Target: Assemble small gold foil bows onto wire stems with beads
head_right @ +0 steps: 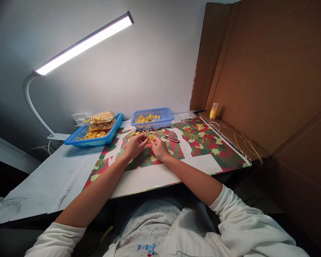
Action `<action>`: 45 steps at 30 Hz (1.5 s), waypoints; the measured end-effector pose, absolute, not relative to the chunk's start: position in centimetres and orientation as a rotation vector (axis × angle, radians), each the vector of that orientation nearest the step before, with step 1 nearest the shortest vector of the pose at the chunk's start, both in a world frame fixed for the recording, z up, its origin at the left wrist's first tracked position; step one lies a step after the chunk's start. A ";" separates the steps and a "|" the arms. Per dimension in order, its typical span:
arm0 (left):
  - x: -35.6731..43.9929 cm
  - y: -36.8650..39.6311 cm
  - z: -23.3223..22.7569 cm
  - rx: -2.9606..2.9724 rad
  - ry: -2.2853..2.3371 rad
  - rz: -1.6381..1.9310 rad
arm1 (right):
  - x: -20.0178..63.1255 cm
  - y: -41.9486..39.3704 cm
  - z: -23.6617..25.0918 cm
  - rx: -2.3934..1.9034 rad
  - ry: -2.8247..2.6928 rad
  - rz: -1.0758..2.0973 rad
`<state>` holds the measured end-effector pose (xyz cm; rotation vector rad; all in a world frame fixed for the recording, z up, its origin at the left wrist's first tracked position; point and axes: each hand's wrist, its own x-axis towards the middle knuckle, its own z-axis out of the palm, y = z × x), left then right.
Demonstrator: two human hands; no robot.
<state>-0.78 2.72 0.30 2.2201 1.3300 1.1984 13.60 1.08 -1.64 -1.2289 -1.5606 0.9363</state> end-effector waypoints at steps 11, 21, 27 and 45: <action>-0.6 2.6 0.1 2.205 1.331 1.233 | 13.5 1.1 -1.6 -1.209 -1.533 0.982; -0.8 2.6 0.5 2.293 1.304 1.233 | 13.6 1.0 -1.5 -1.230 -1.571 0.932; -1.1 2.6 1.1 2.513 1.327 1.117 | 13.7 1.1 -1.6 -1.225 -1.589 0.932; -0.1 2.2 0.6 2.445 1.485 1.138 | 12.7 1.7 -2.7 -1.158 -1.325 1.202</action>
